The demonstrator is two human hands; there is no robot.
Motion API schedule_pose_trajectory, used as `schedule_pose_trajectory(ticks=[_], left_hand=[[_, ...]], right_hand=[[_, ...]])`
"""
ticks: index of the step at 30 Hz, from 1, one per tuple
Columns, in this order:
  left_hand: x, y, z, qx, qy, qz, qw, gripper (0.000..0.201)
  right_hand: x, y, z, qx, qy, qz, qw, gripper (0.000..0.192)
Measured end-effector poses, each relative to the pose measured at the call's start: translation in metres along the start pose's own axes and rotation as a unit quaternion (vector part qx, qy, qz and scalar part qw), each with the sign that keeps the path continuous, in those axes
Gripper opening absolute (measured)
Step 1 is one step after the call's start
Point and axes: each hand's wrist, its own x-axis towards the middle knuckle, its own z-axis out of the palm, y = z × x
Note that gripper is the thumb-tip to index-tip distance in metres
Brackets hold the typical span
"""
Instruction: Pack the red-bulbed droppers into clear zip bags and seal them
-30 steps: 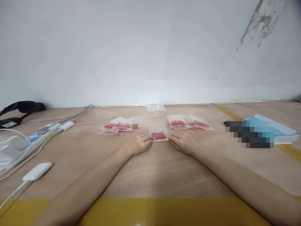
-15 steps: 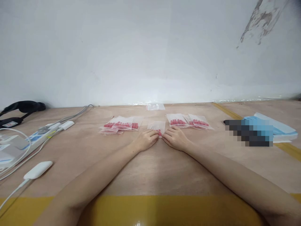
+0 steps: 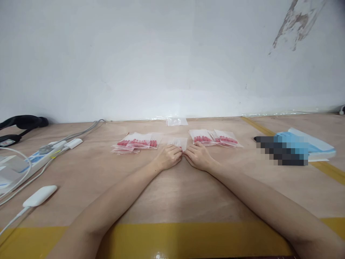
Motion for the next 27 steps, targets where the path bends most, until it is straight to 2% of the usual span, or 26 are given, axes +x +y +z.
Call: schedule_pose_trajectory(ticks=[9,17,22,25,27], left_hand=[[-0.009,-0.007,-0.014,0.041,0.000,0.012,0.999,0.016],[-0.032,-0.019,-0.032,0.080,-0.049,0.003,0.996,0.017],[-0.030,-0.013,-0.032,0.073,-0.125,-0.068,0.987,0.025],[-0.023,-0.002,-0.033,0.014,-0.142,-0.148,0.979,0.017],[-0.017,0.006,-0.032,-0.032,-0.146,-0.184,0.971,0.030]], right_hand=[[-0.010,0.006,-0.007,-0.012,0.010,0.025,1.000,0.025],[-0.016,0.013,-0.011,-0.018,0.006,0.039,0.999,0.024],[-0.015,0.014,-0.008,-0.015,-0.012,0.060,0.998,0.026],[-0.013,0.016,-0.006,0.000,-0.029,0.069,0.997,0.024],[-0.013,0.019,-0.008,0.024,-0.056,0.060,0.996,0.020]])
